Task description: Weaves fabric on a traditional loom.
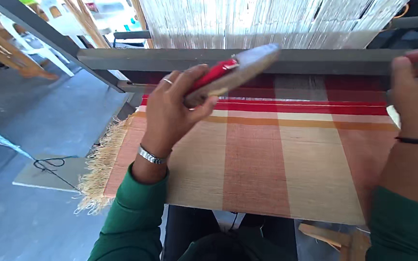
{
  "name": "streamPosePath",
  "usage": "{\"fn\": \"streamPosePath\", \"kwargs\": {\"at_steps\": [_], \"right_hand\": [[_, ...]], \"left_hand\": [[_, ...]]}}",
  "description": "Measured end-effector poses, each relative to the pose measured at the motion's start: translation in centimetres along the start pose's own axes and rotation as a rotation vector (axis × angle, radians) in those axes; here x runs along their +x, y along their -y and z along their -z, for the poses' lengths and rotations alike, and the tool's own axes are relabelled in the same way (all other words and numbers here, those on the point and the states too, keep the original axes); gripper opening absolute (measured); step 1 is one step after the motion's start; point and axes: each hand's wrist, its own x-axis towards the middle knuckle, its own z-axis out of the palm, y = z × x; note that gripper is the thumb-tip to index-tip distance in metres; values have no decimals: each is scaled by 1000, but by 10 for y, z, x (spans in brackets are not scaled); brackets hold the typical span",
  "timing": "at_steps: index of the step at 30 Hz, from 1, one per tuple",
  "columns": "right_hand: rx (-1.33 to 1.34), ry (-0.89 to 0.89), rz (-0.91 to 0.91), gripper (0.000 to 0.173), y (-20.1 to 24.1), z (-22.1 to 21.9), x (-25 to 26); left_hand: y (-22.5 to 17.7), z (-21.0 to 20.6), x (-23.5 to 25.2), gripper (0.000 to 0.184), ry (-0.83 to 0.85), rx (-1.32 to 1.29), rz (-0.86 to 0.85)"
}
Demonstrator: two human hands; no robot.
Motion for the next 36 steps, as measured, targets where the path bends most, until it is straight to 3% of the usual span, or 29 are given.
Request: {"fn": "streamPosePath", "kwargs": {"at_steps": [3,5,7,9,11,13,17,25,32,36], "right_hand": [[438,221,277,42,107,-39,-33],[859,477,380,53,143,-71,-64],[1168,707,334,61,161,-86,-89],[1325,837,117,36,168,-88,-107],[1386,990,109,19,151,-98,-108],[1413,1072,52,34,151,-98,-98],[1184,760,85,43,148,-89,-75],[688,300,82,49,100,-74,-35],[541,171,80,53,94,-62,-30],[722,99,7,43,73,-55,-21]], "left_hand": [[-36,-14,-4,67,55,-113,-98],[-55,-22,-10,76,95,-198,-130],[-67,-33,-19,81,91,-278,-193],[-74,-38,-26,80,100,-332,-255],[-75,-42,-30,78,104,-330,-277],[-71,-42,-31,75,95,-307,-268],[-60,-44,-29,75,122,-255,-277],[-58,-51,-33,70,171,-210,-366],[-53,-54,-29,64,187,-226,-403],[-49,-54,-26,57,154,-195,-459]]}}
